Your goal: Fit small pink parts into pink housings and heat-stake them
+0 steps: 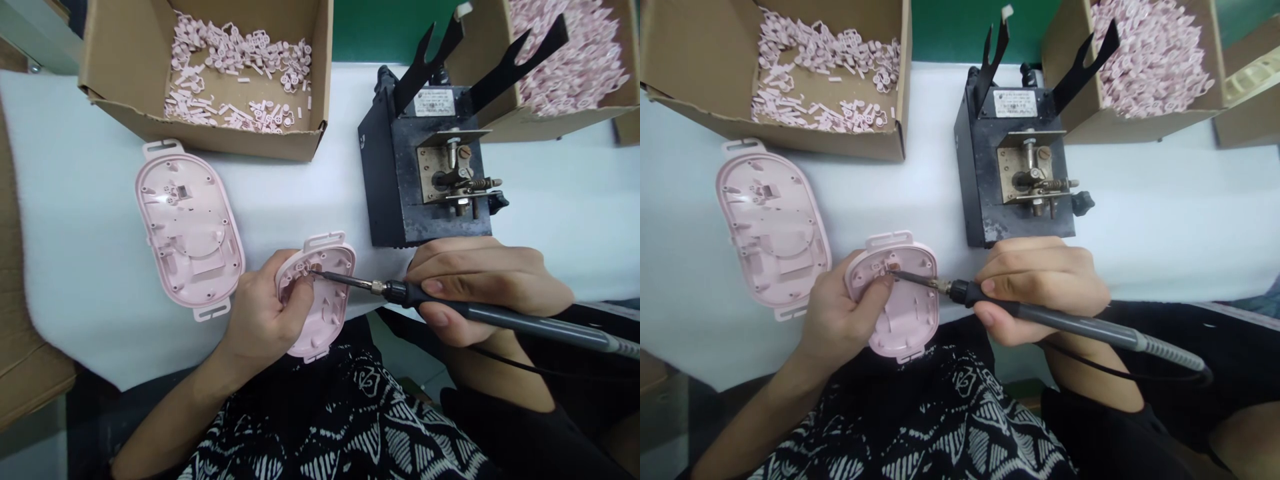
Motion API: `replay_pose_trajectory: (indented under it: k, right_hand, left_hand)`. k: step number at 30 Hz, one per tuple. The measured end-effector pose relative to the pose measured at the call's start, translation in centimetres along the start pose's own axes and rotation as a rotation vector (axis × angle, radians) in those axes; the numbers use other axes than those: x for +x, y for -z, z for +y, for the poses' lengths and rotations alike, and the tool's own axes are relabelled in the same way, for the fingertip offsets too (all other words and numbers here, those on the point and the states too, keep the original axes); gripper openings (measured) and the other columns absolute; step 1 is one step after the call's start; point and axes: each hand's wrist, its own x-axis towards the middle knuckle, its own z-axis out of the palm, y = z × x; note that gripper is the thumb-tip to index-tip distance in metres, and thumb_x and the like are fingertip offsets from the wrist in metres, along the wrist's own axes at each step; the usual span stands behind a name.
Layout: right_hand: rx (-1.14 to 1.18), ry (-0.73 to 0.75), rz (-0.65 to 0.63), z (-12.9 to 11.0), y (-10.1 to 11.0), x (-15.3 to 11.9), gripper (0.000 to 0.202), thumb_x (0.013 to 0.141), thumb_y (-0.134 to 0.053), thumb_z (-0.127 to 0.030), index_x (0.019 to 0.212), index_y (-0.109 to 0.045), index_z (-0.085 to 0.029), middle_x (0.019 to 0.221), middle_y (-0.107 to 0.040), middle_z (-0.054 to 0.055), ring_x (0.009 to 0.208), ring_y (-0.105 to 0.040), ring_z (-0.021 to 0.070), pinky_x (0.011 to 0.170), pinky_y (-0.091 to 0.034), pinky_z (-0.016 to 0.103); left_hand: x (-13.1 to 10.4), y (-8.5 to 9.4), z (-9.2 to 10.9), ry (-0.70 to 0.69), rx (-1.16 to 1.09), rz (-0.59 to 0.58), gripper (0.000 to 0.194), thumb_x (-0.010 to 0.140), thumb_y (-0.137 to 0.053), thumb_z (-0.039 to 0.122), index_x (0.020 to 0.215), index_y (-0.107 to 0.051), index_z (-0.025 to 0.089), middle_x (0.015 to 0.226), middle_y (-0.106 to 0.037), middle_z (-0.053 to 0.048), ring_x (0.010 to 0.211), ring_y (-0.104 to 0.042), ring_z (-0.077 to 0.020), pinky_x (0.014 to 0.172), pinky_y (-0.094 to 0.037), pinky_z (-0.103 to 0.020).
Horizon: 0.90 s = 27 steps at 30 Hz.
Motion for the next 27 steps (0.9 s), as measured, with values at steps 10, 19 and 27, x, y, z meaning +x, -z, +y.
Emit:
replay_pose_trajectory:
  k: [10, 19, 27]
  right_hand:
    - [-0.02, -0.006, -0.014, -0.39, -0.33, 0.0, 0.018, 0.075, -0.07, -0.002, 0.083, -0.061, -0.016, 0.064, -0.066, 0.003, 0.052, -0.064, 0.0158, 0.044, -0.055, 0.028]
    - [-0.042, -0.021, -0.016, -0.26, -0.24, -0.09, 0.015, 0.078, -0.069, -0.007, 0.083, -0.06, -0.018, 0.065, -0.066, 0.001, 0.053, -0.064, 0.0148, 0.044, -0.056, 0.026]
    - [-0.023, 0.038, -0.001, 0.1, -0.24, -0.04, 0.015, 0.075, -0.07, -0.006, 0.081, -0.06, -0.016, 0.063, -0.065, 0.001, 0.05, -0.063, 0.014, 0.042, -0.055, 0.025]
  left_hand:
    - [-0.02, 0.03, -0.2, 0.017, 0.004, -0.013, 0.013, 0.093, -0.059, 0.024, 0.102, -0.068, 0.024, 0.062, -0.058, 0.007, 0.05, -0.052, -0.008, 0.044, -0.042, -0.02]
    - [-0.12, 0.07, -0.06, 0.0, 0.019, -0.002, 0.011, 0.093, -0.06, 0.025, 0.101, -0.067, 0.024, 0.061, -0.055, 0.007, 0.05, -0.05, -0.0078, 0.045, -0.041, -0.021]
    - [-0.07, 0.05, 0.06, 0.024, -0.002, -0.013, 0.014, 0.092, -0.06, 0.024, 0.103, -0.069, 0.024, 0.06, -0.055, 0.007, 0.048, -0.049, -0.0088, 0.044, -0.041, -0.022]
